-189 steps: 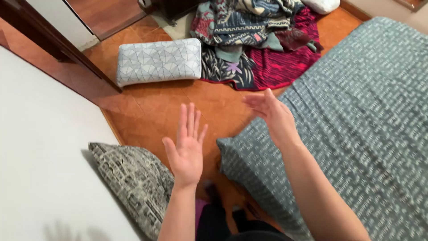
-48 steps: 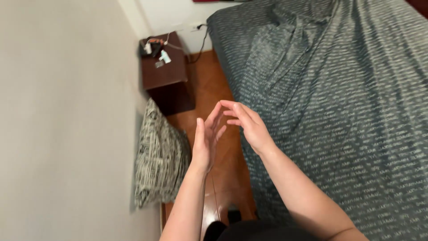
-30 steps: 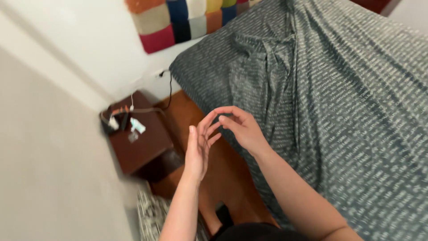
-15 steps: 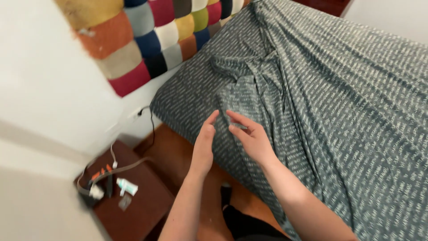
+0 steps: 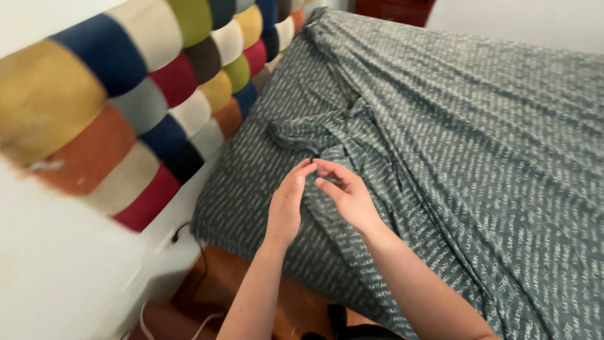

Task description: Making the bed by spreading and smoothing out the sheets and a decorative blanket.

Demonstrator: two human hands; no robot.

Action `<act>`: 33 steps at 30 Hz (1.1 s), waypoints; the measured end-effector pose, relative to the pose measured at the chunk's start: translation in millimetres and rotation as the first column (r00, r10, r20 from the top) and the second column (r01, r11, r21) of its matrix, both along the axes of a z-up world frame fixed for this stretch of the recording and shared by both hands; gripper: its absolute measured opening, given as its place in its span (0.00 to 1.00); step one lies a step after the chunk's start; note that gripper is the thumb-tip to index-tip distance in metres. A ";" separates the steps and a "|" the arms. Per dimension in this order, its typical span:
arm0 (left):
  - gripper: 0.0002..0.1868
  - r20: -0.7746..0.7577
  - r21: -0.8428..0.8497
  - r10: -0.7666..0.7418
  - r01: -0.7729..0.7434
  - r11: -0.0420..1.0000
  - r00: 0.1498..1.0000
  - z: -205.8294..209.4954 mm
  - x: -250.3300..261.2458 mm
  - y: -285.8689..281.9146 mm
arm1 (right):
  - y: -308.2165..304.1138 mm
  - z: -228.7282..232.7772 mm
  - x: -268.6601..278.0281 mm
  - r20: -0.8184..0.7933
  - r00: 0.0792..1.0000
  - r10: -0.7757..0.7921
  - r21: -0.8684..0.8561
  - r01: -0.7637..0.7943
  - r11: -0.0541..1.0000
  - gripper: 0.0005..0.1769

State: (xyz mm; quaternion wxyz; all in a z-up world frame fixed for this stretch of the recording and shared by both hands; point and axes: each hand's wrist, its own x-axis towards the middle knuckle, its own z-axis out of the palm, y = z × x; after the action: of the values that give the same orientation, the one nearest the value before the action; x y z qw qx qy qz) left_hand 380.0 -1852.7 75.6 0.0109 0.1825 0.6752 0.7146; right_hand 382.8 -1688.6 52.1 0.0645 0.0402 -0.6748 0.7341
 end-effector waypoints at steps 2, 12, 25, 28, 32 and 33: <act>0.26 0.049 0.049 -0.034 0.032 0.998 0.998 -8.4 -24.2 9.7 | 7.1 3.2 -10.8 0.013 0.999 -0.050 0.025 0.050 0.998 0.23; 0.39 -0.284 -0.217 -0.215 0.155 0.964 0.934 -10.1 -108.5 74.6 | 53.9 -6.4 -46.8 -0.010 0.911 -0.413 0.087 0.412 0.907 0.26; 0.35 0.000 -0.423 -0.452 0.409 0.809 0.892 -195.7 -226.7 62.9 | 7.0 -105.2 -82.3 0.059 0.608 -0.792 0.418 0.705 0.573 0.22; 0.42 0.245 -0.534 -0.365 0.440 0.722 0.898 -243.2 -243.4 49.4 | 0.5 -142.0 -73.9 0.094 0.515 -0.852 0.505 0.713 0.486 0.22; 0.46 0.308 -0.522 -0.291 0.417 0.744 0.906 -322.5 -273.0 32.2 | -5.2 -182.9 -57.7 0.264 0.389 -0.883 0.536 0.702 0.470 0.23; 0.49 0.410 -0.468 -0.214 0.406 0.785 0.886 -336.5 -279.0 28.0 | -7.0 -195.0 -52.7 0.303 0.353 -0.885 0.536 0.705 0.465 0.23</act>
State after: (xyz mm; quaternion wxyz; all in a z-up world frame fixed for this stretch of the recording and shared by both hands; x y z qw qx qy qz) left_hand 100.9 -1824.8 -260.9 0.2958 0.1577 0.7969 0.5025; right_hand 330.1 -1695.5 -143.0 0.2153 -0.4986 -0.6989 0.4655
